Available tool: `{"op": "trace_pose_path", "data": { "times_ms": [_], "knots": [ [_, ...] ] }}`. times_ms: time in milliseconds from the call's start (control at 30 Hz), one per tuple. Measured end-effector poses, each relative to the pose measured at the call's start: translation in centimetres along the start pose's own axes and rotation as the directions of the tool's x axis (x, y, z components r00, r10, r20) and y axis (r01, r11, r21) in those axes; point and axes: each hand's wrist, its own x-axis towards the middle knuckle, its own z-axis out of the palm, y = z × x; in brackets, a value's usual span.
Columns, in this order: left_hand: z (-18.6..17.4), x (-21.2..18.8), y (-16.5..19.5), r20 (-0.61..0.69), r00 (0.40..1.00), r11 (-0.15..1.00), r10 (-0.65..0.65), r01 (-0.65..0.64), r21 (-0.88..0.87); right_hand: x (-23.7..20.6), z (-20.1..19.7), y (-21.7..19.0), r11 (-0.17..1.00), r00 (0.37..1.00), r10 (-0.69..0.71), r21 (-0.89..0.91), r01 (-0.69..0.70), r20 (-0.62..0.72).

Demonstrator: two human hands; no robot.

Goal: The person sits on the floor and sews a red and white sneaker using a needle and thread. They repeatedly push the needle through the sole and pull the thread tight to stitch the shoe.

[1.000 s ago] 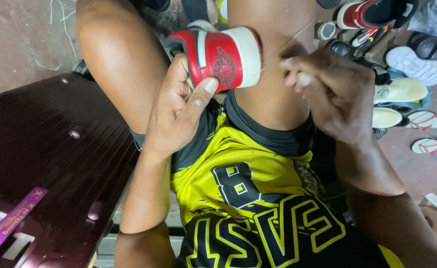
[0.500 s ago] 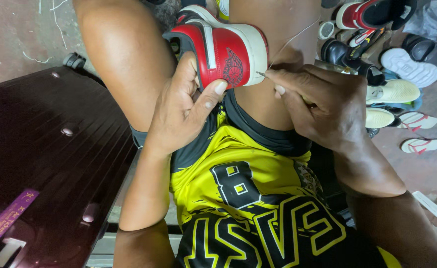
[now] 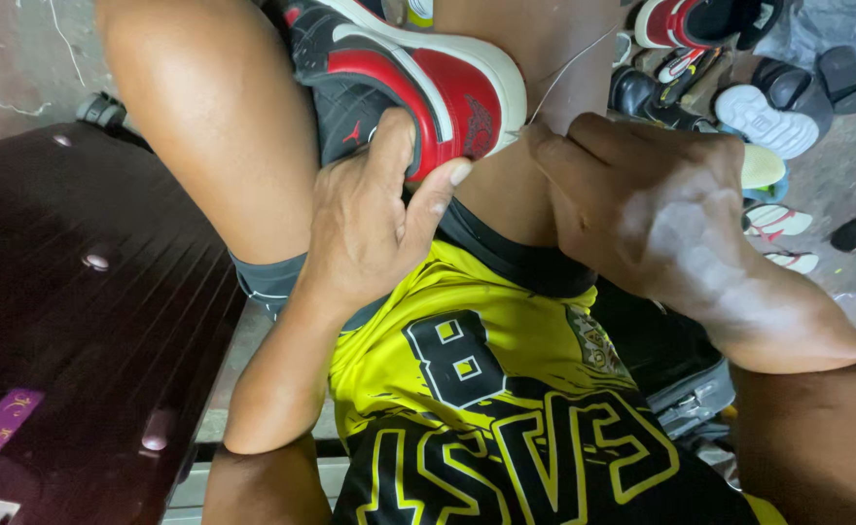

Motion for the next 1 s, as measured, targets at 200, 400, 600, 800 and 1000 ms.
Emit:
{"op": "trace_pose_path", "data": {
  "times_ms": [200, 400, 600, 800, 1000],
  "knots": [
    [-0.7, -0.2, -0.3, -0.048, 0.997, 0.998, 0.057, -0.055, 0.035, 0.8, 0.8, -0.5, 0.999, 0.997, -0.024, -0.047, 0.028, 0.069],
    [-0.6, -0.6, 0.5, -0.034, 0.999, 1.000, -0.004, 0.004, -0.001, 0.6, 0.6, -0.5, 0.995, 0.994, -0.097, -0.014, 0.098, 0.045],
    [-0.2, -1.1, 0.7, -0.071, 0.997, 0.999, 0.033, -0.033, 0.008, -0.6, 1.3, -0.2, 0.993, 0.992, -0.112, -0.033, 0.114, 0.063],
    [0.2, -1.0, 1.7, -0.098, 0.994, 0.998, 0.058, -0.055, 0.025, -0.2, 2.2, 0.5, 0.994, 0.995, -0.101, -0.032, 0.102, 0.003],
    [-1.6, -4.4, 2.7, -0.257, 0.965, 0.999, 0.047, -0.039, 0.035, -1.8, 1.5, 2.4, 0.984, 0.996, -0.075, 0.156, 0.082, -0.050]
  ]
}}
